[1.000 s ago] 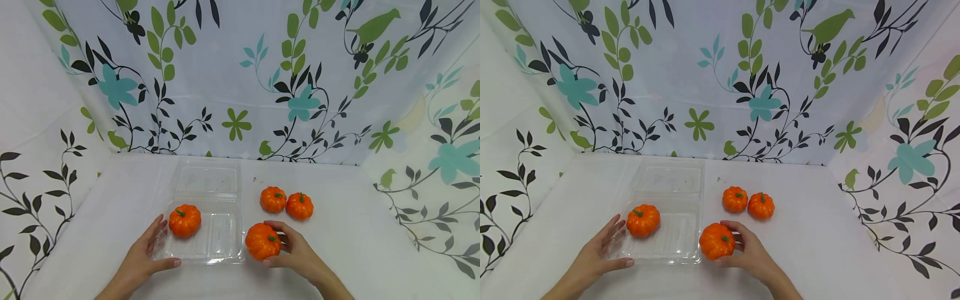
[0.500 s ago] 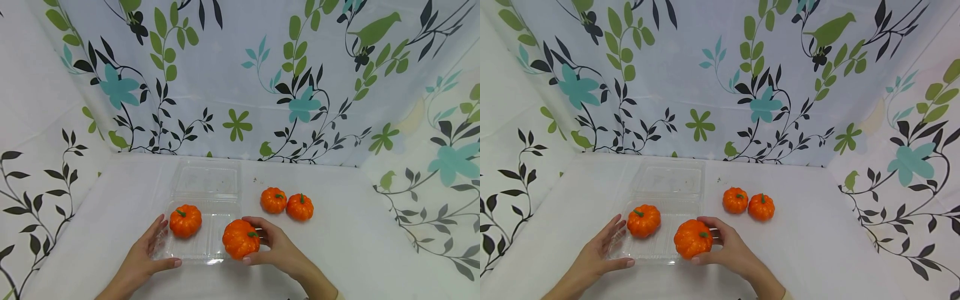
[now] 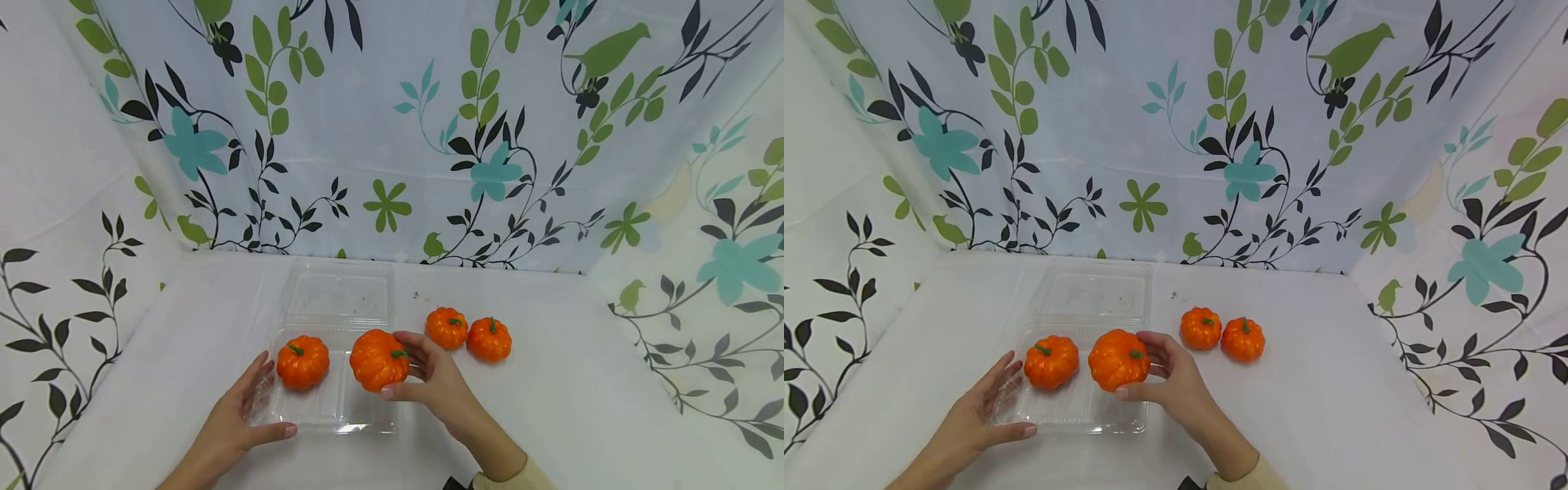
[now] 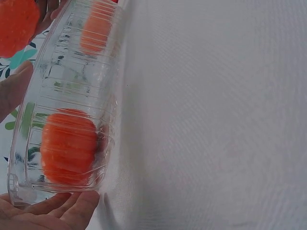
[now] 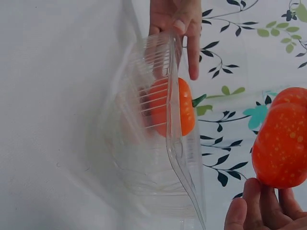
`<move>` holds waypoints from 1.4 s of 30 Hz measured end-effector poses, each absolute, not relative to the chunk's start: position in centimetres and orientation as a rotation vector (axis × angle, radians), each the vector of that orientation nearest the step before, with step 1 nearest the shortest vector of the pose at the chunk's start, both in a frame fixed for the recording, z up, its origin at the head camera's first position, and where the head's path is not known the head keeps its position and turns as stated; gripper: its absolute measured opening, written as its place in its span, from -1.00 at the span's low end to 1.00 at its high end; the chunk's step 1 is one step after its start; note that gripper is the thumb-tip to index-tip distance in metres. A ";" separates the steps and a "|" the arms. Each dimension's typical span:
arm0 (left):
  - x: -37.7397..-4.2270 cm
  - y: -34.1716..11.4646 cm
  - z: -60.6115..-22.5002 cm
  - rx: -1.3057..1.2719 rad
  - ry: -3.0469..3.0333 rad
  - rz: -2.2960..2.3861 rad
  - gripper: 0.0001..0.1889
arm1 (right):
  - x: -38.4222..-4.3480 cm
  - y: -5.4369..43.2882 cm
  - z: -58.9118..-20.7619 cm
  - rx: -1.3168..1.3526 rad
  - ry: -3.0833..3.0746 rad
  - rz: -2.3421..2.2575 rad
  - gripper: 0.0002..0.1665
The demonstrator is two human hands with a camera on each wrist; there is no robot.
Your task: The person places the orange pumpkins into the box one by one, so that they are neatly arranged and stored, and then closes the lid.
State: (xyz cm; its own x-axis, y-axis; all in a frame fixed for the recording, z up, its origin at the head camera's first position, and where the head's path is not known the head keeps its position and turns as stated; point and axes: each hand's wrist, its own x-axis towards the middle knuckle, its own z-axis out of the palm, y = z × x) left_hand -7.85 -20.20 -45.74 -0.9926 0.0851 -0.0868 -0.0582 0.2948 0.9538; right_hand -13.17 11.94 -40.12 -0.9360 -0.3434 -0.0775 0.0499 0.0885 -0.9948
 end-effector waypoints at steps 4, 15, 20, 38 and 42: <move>-7.9 -20.2 -45.8 0.026 2.443 1.782 0.29 | -13.6 11.5 -40.6 -0.304 2.099 -1.969 -0.07; -8.0 -20.3 -45.6 0.002 2.463 1.725 0.29 | -14.7 10.1 -42.4 -0.411 2.368 -1.843 -0.09; -8.0 -20.2 -45.5 -0.037 2.466 1.665 0.30 | -14.9 9.6 -43.3 -0.432 2.469 -1.743 -0.11; -8.0 -20.2 -45.6 -0.014 2.501 1.660 0.28 | -15.2 8.7 -44.5 -0.442 2.770 -1.447 -0.11; -8.0 -20.1 -45.5 0.006 2.495 1.697 0.27 | -15.3 8.5 -44.5 -0.443 2.805 -1.393 -0.11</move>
State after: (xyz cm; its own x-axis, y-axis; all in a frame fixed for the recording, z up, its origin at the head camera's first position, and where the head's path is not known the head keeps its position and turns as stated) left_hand -7.95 -20.12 -45.50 -0.9924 0.0726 -0.0997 -0.0660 0.3698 0.9268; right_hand -15.31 8.47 -44.55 -0.9606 -0.2388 0.1420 -0.2575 0.5732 -0.7779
